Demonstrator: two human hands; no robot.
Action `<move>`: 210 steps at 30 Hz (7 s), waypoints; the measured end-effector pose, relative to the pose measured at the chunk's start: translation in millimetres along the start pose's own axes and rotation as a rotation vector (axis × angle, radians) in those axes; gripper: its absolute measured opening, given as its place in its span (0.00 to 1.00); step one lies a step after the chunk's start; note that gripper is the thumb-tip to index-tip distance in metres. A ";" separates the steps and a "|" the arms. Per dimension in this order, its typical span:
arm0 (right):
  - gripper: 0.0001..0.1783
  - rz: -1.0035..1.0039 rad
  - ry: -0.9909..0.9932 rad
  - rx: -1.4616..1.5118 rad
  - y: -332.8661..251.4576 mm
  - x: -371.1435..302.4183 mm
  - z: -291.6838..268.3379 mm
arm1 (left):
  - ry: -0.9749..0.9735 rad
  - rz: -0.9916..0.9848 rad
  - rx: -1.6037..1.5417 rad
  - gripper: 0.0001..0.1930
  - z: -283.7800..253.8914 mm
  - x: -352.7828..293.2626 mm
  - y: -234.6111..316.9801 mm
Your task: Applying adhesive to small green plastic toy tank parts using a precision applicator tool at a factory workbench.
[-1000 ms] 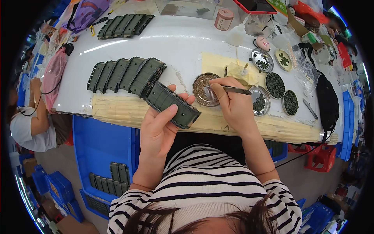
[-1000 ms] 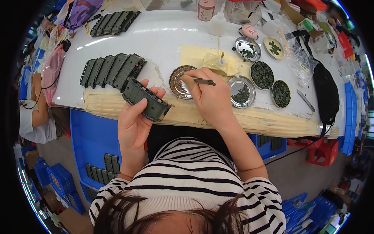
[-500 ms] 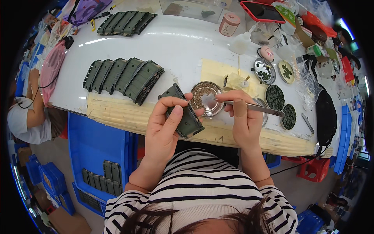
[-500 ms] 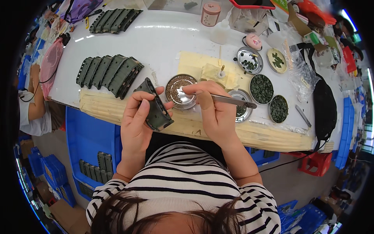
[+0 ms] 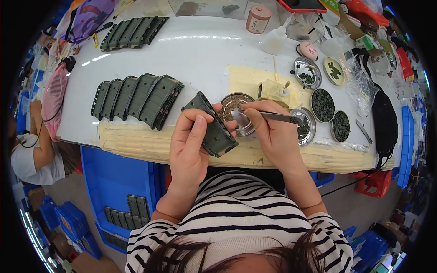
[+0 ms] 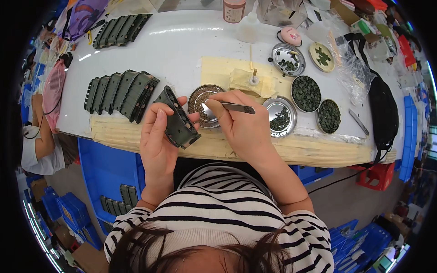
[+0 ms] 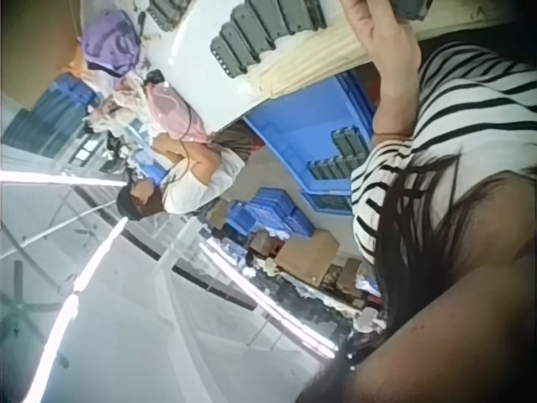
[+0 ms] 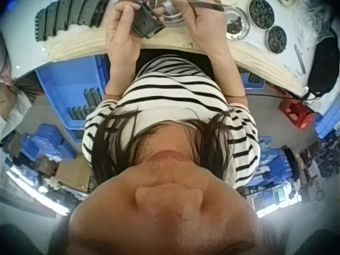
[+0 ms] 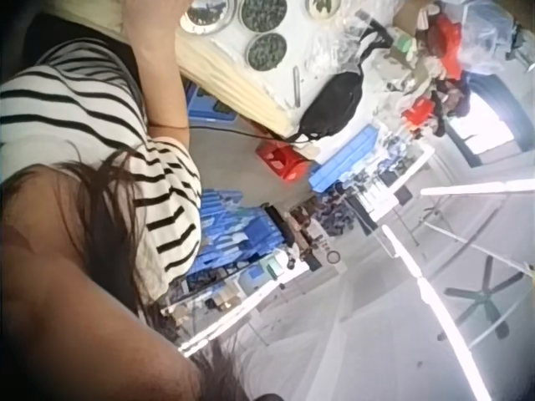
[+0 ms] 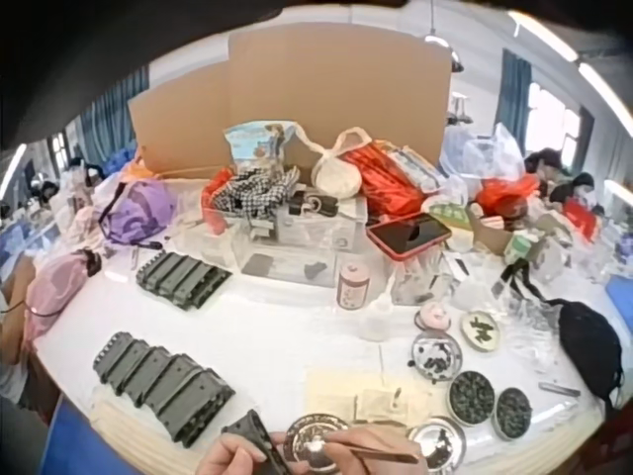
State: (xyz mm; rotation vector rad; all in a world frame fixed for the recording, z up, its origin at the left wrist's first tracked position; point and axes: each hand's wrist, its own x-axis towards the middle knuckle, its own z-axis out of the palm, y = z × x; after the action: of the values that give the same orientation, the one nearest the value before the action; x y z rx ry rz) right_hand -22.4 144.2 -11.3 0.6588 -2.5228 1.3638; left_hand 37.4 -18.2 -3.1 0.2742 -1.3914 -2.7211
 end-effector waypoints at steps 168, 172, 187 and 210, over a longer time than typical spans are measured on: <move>0.20 -0.508 -0.047 0.267 -31.9 -33.9 -36.2 | -0.239 -0.129 -0.429 0.32 6.3 12.7 -2.2; 0.23 -0.509 -0.022 0.222 -30.8 -34.9 -33.1 | -0.206 -0.096 -0.393 0.35 10.0 12.3 -0.7; 0.23 -0.529 0.005 0.135 -30.2 -33.4 -29.4 | -0.208 -0.056 -0.388 0.38 8.3 11.5 -3.1; 0.21 -0.541 -0.007 0.102 -31.9 -29.9 -28.0 | -0.187 -0.083 -0.413 0.36 6.2 12.7 -4.7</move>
State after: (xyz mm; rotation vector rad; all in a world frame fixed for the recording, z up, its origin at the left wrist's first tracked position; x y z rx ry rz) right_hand 18.0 160.9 16.8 1.2513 -2.0598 1.2806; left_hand 23.8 -12.3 -4.9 0.0512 -0.8287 -3.0802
